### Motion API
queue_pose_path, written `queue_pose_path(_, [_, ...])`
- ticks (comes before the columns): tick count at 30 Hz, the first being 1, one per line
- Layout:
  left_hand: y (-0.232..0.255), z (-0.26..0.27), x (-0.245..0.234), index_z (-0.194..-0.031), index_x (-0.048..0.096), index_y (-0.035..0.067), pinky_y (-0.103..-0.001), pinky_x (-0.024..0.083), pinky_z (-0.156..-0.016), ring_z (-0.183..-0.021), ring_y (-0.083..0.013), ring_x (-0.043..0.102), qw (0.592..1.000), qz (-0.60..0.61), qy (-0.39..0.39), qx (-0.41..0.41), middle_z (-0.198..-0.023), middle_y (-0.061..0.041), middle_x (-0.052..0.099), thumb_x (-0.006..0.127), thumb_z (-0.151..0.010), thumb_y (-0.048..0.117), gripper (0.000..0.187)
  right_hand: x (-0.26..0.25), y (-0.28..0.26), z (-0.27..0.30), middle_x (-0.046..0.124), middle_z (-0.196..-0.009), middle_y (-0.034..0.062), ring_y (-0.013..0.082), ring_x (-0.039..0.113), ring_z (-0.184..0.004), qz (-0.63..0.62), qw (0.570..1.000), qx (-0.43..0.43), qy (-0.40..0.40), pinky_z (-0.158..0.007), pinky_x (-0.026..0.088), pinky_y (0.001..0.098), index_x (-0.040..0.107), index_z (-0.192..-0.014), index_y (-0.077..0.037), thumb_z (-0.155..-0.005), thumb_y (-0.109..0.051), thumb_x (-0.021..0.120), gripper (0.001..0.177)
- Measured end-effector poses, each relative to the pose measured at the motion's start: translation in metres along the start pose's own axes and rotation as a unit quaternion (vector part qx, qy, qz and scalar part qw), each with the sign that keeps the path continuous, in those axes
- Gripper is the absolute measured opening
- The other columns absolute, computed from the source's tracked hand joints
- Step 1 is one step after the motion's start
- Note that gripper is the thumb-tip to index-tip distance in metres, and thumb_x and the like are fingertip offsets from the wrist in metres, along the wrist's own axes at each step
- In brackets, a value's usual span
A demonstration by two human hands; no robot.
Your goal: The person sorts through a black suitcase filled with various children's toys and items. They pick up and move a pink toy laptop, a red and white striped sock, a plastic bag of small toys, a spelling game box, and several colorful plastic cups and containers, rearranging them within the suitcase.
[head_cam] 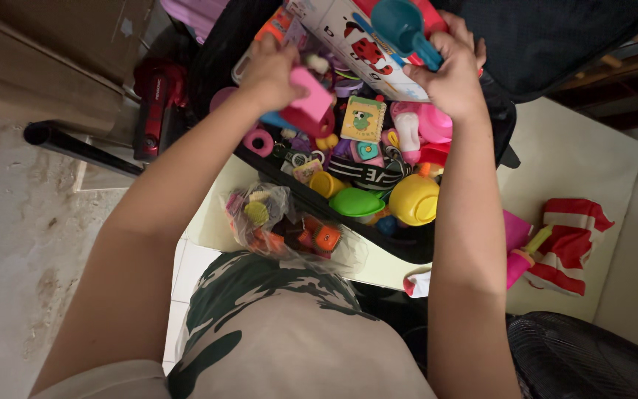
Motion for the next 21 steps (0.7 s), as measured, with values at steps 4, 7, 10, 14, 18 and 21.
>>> queue_pose_path(4, [0.006, 0.022, 0.036, -0.136, 0.052, 0.005, -0.047, 0.05, -0.103, -0.126, -0.035, 0.056, 0.972, -0.101, -0.209, 0.019, -0.133, -0.014, 0.057, 0.09, -0.065, 0.013, 0.081, 0.001, -0.002, 0.003, 0.052, -0.157, 0.0077, 0.0328, 0.045, -0.147, -0.002, 1.0, -0.003, 0.002, -0.119, 0.002, 0.0706, 0.066, -0.093, -0.009, -0.082, -0.017, 0.093, 0.031])
queue_pose_path(7, [0.01, 0.045, 0.031, -0.123, 0.066, 0.008, -0.045, 0.051, -0.108, -0.133, -0.0317, 0.049, 0.961, -0.122, -0.049, 0.245, -0.135, -0.011, 0.052, 0.072, -0.079, -0.001, 0.045, 0.0, -0.002, 0.001, 0.051, -0.156, 0.0085, 0.0335, 0.045, -0.146, -0.002, 1.0, -0.009, 0.003, -0.118, 0.003, 0.0709, 0.066, -0.094, -0.009, -0.081, -0.017, 0.093, 0.031])
queue_pose_path(10, [0.0, 0.051, 0.028, -0.123, 0.064, 0.004, -0.045, 0.052, -0.101, -0.131, -0.0358, 0.049, 0.941, -0.129, -0.08, 0.303, -0.131, -0.016, 0.05, 0.068, -0.079, -0.003, 0.045, 0.001, 0.001, 0.003, 0.05, -0.157, 0.0089, 0.0334, 0.045, -0.145, 0.0, 1.0, -0.009, 0.007, -0.119, 0.004, 0.0709, 0.065, -0.093, -0.009, -0.082, -0.018, 0.094, 0.032])
queue_pose_path(14, [-0.009, 0.053, 0.018, -0.121, 0.065, 0.008, -0.048, 0.051, -0.096, -0.134, -0.0426, 0.046, 0.944, -0.164, -0.069, 0.277, -0.134, -0.019, 0.048, 0.071, -0.086, 0.003, 0.036, 0.002, 0.001, 0.003, 0.051, -0.159, 0.0073, 0.0319, 0.046, -0.146, 0.0, 1.0, -0.007, 0.0, -0.119, 0.005, 0.071, 0.063, -0.09, -0.009, -0.084, -0.019, 0.093, 0.032])
queue_pose_path(18, [-0.021, 0.045, 0.03, -0.119, 0.066, 0.011, -0.05, 0.044, -0.104, -0.137, -0.0481, 0.038, 0.963, -0.091, -0.116, 0.225, -0.147, -0.028, 0.034, 0.078, -0.061, -0.006, 0.062, 0.002, -0.001, 0.003, 0.052, -0.156, 0.0074, 0.0326, 0.046, -0.146, 0.002, 1.0, -0.013, 0.006, -0.118, 0.003, 0.0715, 0.064, -0.092, -0.009, -0.081, -0.017, 0.094, 0.033])
queue_pose_path(21, [-0.036, 0.038, 0.048, -0.113, 0.068, 0.011, -0.043, 0.044, -0.109, -0.138, -0.0426, 0.042, 0.971, -0.034, -0.144, 0.19, -0.145, -0.021, 0.039, 0.075, -0.057, -0.014, 0.062, 0.004, -0.001, 0.004, 0.052, -0.157, 0.006, 0.032, 0.046, -0.145, 0.005, 1.0, -0.008, 0.004, -0.119, 0.004, 0.071, 0.063, -0.092, -0.009, -0.082, -0.018, 0.094, 0.034])
Point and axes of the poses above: each hand's wrist, its own z-axis away from the middle knuckle, its own x-axis out of the palm, y = z × x, the point moved 5 cm from there along -z, towards the middle knuckle
